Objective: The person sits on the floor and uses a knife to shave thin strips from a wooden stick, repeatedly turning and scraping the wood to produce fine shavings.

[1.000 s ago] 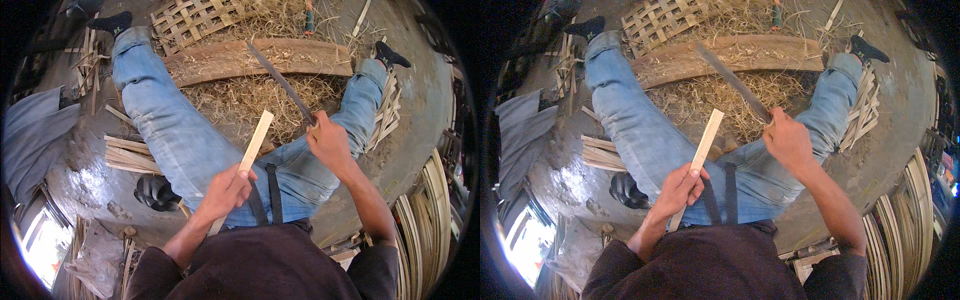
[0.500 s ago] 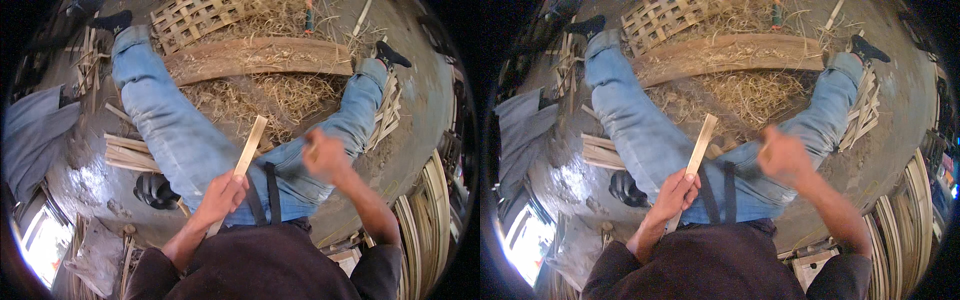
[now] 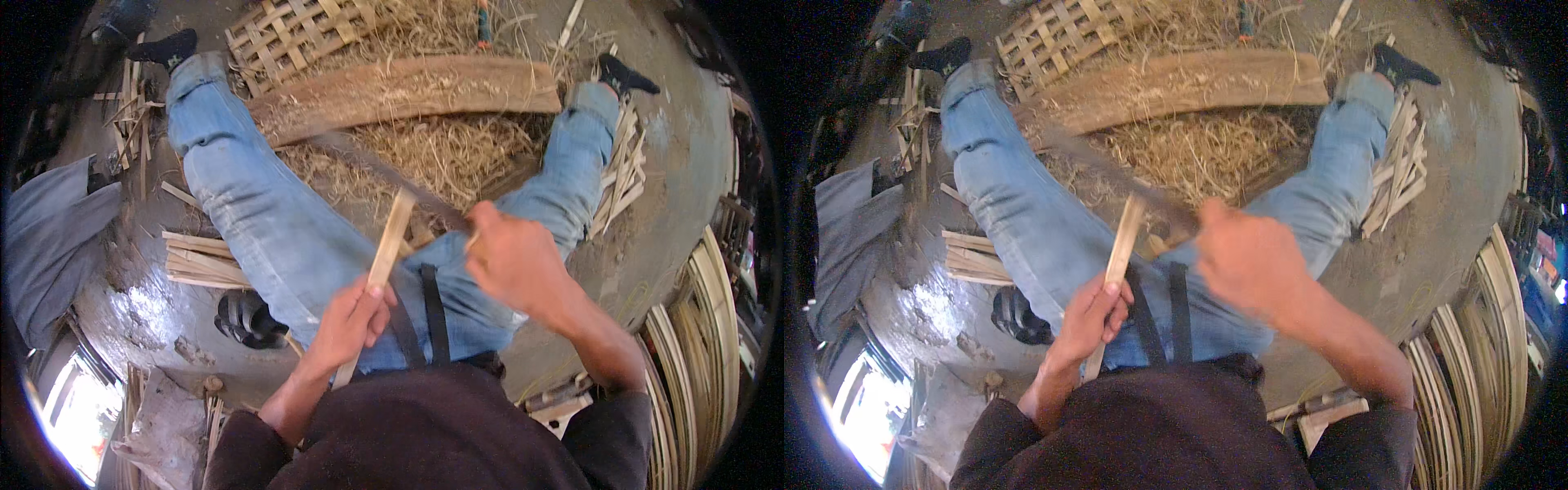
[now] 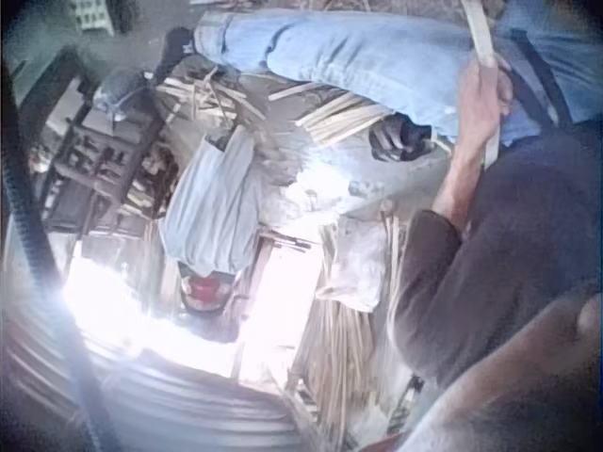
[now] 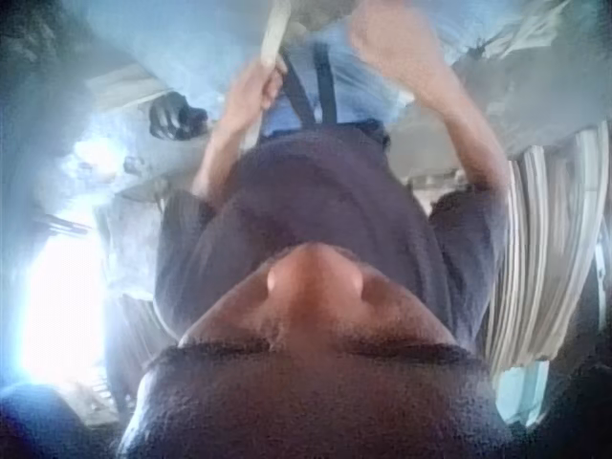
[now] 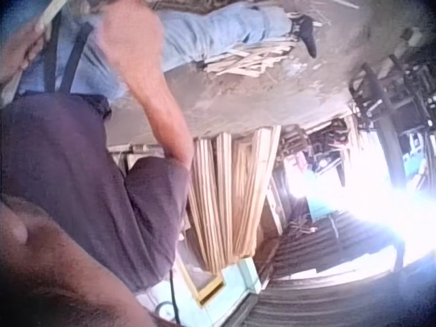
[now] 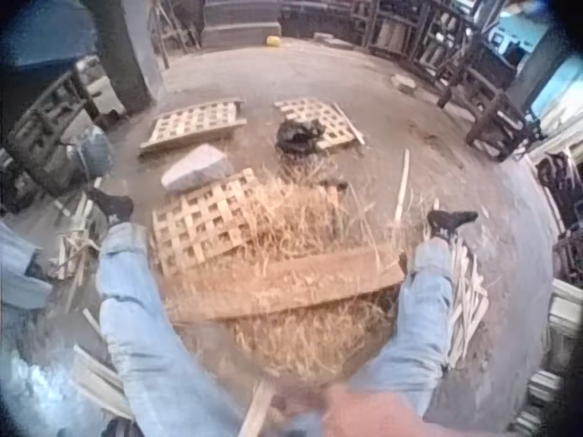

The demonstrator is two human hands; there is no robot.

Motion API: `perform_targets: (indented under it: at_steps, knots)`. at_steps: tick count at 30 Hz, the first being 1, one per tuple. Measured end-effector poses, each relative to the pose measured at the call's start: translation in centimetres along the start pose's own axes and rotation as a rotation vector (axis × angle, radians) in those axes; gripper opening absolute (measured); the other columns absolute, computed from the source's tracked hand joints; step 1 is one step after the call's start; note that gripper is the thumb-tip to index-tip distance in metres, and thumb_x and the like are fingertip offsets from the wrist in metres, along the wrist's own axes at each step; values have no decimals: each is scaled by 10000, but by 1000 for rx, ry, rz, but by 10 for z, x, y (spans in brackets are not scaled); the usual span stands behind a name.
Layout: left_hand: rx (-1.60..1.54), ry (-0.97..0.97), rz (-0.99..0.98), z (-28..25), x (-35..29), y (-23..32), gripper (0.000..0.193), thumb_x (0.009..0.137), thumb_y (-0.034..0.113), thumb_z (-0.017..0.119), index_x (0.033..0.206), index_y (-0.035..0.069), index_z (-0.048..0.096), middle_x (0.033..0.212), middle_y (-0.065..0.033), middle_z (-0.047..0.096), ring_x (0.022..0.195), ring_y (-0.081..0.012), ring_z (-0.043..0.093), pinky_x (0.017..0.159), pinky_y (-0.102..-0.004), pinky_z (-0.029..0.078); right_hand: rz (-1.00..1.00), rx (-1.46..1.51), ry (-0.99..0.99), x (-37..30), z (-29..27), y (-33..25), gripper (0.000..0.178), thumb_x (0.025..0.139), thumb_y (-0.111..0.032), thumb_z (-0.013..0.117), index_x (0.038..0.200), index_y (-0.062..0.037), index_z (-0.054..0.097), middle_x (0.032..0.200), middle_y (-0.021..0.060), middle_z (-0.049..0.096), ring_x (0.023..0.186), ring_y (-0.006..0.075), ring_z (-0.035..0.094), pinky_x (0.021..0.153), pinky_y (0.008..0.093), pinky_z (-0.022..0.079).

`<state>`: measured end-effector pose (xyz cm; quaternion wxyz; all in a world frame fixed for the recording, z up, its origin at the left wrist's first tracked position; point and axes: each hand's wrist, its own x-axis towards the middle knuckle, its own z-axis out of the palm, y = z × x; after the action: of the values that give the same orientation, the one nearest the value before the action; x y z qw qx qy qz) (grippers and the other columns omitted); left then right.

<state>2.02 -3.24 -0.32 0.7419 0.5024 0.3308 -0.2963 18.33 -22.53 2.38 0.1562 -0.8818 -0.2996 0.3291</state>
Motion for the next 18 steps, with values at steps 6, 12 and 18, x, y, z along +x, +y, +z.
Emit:
perform_targets:
  at_steps: [6,12,18]
  knots:
    - [-3,62,30,5,-1,-1,340,1035,318,404,925,35,558,608,19,479,503,-31,400,446,-212,315,-233,-429,36,-49,-32,-116,164,785,-191,608,734,-113,473,623,23,512,571,157,614,460,310,486]
    - [110,163,80,1,-3,-12,326,1035,286,403,944,18,564,599,-12,510,486,-81,471,439,-244,377,-291,-242,-49,-23,-15,-61,168,814,-192,608,874,-66,515,702,77,575,639,214,661,505,342,536]
    - [219,96,131,1,1,-1,338,1040,297,378,931,23,544,561,2,479,440,-62,439,413,-225,351,-111,-131,-49,2,23,8,193,854,-159,589,950,-29,483,795,173,629,687,374,658,577,466,535]
